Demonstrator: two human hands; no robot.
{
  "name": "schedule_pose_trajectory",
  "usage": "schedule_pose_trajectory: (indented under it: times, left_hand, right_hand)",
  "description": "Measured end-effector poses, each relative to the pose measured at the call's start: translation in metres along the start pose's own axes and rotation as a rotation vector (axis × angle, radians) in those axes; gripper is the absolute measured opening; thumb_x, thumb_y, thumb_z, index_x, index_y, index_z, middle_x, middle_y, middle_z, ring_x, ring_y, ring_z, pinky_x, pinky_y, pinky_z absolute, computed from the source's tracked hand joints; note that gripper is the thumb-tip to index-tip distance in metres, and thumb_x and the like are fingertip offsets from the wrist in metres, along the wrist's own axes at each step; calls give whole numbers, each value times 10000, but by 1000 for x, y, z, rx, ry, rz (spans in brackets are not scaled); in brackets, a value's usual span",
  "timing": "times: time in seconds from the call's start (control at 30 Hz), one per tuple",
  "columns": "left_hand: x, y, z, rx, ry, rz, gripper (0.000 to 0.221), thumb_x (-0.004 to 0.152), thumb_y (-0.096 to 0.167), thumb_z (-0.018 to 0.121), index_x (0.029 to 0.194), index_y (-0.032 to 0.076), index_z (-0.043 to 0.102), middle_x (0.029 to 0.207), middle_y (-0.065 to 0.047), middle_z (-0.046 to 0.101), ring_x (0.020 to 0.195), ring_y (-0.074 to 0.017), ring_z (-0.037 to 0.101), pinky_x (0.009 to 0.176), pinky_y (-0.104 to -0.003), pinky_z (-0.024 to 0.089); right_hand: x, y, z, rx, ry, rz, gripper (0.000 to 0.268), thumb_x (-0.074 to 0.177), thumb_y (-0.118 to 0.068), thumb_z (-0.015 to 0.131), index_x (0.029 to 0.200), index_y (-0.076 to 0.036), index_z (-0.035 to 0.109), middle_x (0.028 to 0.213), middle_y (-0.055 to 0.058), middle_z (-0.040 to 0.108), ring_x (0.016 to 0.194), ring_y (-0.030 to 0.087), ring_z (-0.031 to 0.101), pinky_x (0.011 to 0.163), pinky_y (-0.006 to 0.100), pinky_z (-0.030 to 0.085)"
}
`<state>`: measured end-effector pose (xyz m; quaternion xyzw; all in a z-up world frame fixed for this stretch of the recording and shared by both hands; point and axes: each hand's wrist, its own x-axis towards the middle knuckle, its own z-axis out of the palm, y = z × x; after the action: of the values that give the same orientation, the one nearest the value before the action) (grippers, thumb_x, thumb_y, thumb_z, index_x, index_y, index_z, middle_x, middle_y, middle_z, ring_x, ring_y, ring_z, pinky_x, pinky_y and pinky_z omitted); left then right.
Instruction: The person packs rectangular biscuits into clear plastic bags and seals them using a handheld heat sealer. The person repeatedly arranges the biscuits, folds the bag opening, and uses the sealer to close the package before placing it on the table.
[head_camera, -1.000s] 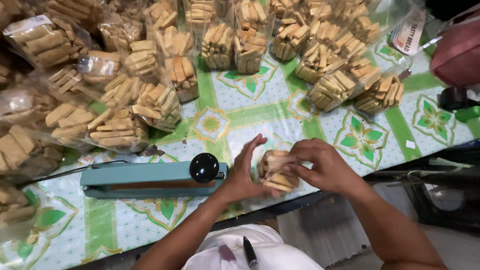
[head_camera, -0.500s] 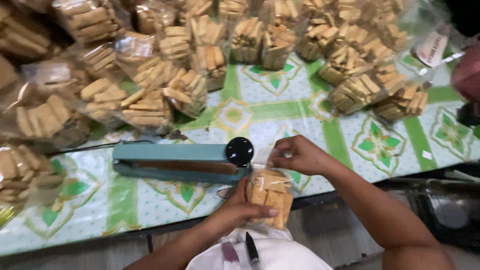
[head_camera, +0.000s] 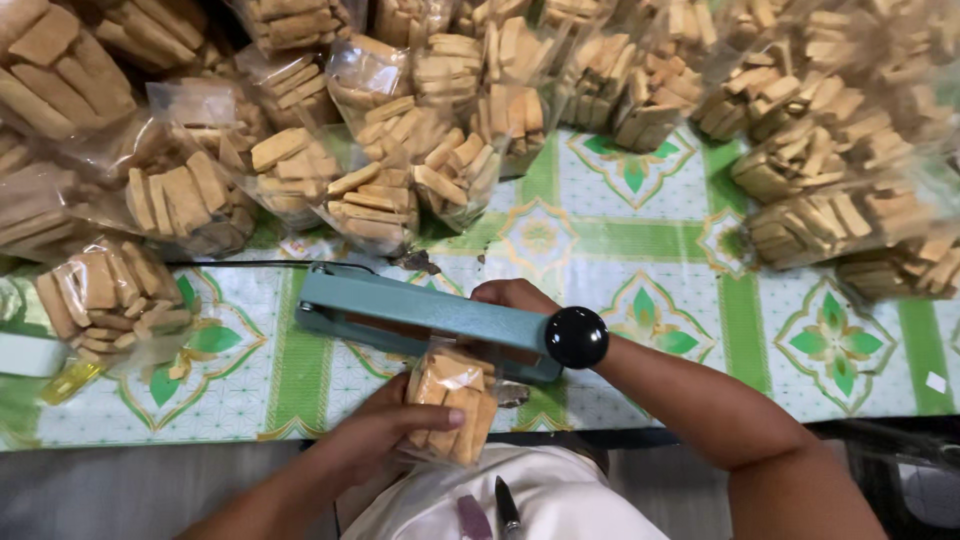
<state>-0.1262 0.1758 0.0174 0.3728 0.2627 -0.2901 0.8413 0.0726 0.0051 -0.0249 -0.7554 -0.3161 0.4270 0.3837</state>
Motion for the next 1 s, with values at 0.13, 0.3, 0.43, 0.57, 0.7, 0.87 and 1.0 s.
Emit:
schedule_pose_trajectory:
  times: [0.13,0.3,0.43,0.57,0.7,0.87,1.0]
  left_hand:
    - [0,1,-4,-29,-21,10,737,713,72,804,1376,35,486,1224,-131,720,1098,-245,719,963,-408,588]
    - [-1,9,0,-38,37,-77,779,668,73,808,1379,63,490,1213,-125,726,1062,-245,736,935,-404,596]
    - [0,8,2,-41,25,-28,785,666,97,829,1380,26,508,1225,-128,726,1073,-238,725,940,-381,594]
    - [-2,6,1,-26,-46,94,735,701,109,829,1367,-23,548,1217,-149,735,1076,-238,735,951,-362,589]
    - [-6,11,6,-14,-25,70,669,705,113,818,1323,-33,604,1162,-154,762,1017,-250,751,910,-372,599]
    - [-11,16,10,-20,-32,108,651,708,115,814,1307,-30,605,1151,-155,762,1013,-252,752,900,-367,605]
    - [-6,9,7,2,14,112,649,710,109,833,1292,-52,597,1157,-164,755,1020,-256,746,907,-371,597]
  right_hand:
    - [-5,13,7,100,-17,38,177,783,-164,811,825,-68,667,754,-32,673,712,44,585,616,260,491]
    - [4,13,-3,50,-23,82,214,750,-118,832,805,-62,633,716,-36,611,691,52,506,592,257,447]
    - [6,12,-7,169,-61,54,240,765,-97,838,863,-57,623,782,-50,592,738,54,504,636,244,447]
    - [2,22,-1,421,-86,99,445,736,-99,843,1063,-101,542,874,-11,549,744,87,538,623,257,450]
    - [-1,17,-3,332,-103,-11,634,733,-163,829,1265,-168,486,1096,-23,530,843,86,568,724,237,501]
    - [-6,-68,-36,139,-166,92,700,748,-206,824,1374,-177,513,1145,9,556,845,147,603,739,304,540]
    - [-44,-146,-64,-117,-19,-102,323,1007,-225,593,1301,-124,682,1274,26,673,1109,160,637,934,347,542]
